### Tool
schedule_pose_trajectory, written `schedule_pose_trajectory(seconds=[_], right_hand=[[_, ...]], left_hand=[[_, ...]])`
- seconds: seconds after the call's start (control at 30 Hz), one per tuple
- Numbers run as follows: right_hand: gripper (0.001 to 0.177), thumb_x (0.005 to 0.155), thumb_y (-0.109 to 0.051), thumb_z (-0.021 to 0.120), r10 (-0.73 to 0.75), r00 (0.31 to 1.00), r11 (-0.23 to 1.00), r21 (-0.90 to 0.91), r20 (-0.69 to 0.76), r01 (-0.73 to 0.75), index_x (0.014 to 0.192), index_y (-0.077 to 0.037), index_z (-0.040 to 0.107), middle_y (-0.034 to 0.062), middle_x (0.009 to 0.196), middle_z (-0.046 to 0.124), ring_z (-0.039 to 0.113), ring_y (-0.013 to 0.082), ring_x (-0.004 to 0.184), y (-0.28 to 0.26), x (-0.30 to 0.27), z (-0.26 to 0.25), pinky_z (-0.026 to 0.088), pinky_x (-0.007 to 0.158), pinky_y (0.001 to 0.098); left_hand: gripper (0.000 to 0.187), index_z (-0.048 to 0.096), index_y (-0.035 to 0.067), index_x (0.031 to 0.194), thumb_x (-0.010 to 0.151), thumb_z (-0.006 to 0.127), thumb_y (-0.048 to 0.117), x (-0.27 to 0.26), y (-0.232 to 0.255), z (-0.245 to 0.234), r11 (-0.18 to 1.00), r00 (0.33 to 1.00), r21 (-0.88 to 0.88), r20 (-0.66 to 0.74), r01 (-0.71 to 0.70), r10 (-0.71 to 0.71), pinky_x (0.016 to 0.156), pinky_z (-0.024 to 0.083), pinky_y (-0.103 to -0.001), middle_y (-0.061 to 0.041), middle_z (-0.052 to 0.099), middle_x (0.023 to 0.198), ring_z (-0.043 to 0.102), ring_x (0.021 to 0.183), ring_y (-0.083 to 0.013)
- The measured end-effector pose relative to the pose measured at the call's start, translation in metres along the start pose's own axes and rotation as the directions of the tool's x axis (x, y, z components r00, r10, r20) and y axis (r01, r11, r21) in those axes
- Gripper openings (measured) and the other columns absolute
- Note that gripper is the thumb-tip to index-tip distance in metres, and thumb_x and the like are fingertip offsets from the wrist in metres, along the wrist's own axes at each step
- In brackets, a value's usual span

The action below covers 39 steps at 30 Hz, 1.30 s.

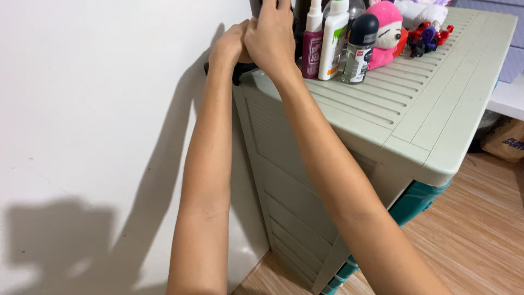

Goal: Clean and organize computer parts and accessories on a desk.

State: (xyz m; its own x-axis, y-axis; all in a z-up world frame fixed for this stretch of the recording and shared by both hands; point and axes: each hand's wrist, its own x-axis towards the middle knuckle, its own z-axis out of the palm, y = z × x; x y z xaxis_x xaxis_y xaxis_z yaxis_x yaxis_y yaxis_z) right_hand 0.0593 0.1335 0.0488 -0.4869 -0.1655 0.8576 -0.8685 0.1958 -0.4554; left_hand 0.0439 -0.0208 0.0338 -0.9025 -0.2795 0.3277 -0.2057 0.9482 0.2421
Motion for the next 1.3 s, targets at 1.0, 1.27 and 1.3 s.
schedule_pose_trajectory(seconds=[1.0,1.27,1.3], right_hand=[[0.082,0.106,-0.062,0.032,0.324,0.929,0.894,0.264,0.179,-0.363,0.163,-0.003,0.023,0.0242,0.17,0.024,0.002,0.0467,0.159,0.027,0.002,0.03,0.021,0.125,0.0557],[0.078,0.107,-0.05,0.048,0.25,0.968,0.912,0.329,0.031,-0.246,0.163,-0.001,0.025,0.0355,0.167,0.02,0.008,0.0477,0.16,0.022,0.0,0.019,0.029,0.125,0.052],[0.076,0.106,-0.046,0.05,0.242,0.97,0.91,0.34,0.03,-0.237,0.162,0.0,0.026,0.0354,0.167,0.021,0.01,0.0476,0.16,0.02,-0.002,0.019,0.03,0.125,0.0515]], left_hand=[[0.06,0.026,0.005,0.152,0.116,0.058,0.042,0.037,0.039,0.01,0.655,0.547,-0.337,-0.825,-0.676,0.14,0.117,0.045,-0.05,-0.019,0.043,0.151,0.047,0.14,-0.0367],[0.046,0.035,0.002,0.137,0.11,0.058,0.03,0.016,0.077,-0.008,0.699,0.563,-0.344,-0.82,-0.626,0.101,0.105,0.048,-0.048,-0.019,0.05,0.137,0.053,0.127,-0.0361],[0.045,0.036,0.002,0.136,0.109,0.059,0.029,0.013,0.076,-0.008,0.709,0.567,-0.345,-0.818,-0.616,0.095,0.103,0.048,-0.048,-0.019,0.05,0.135,0.054,0.125,-0.036]])
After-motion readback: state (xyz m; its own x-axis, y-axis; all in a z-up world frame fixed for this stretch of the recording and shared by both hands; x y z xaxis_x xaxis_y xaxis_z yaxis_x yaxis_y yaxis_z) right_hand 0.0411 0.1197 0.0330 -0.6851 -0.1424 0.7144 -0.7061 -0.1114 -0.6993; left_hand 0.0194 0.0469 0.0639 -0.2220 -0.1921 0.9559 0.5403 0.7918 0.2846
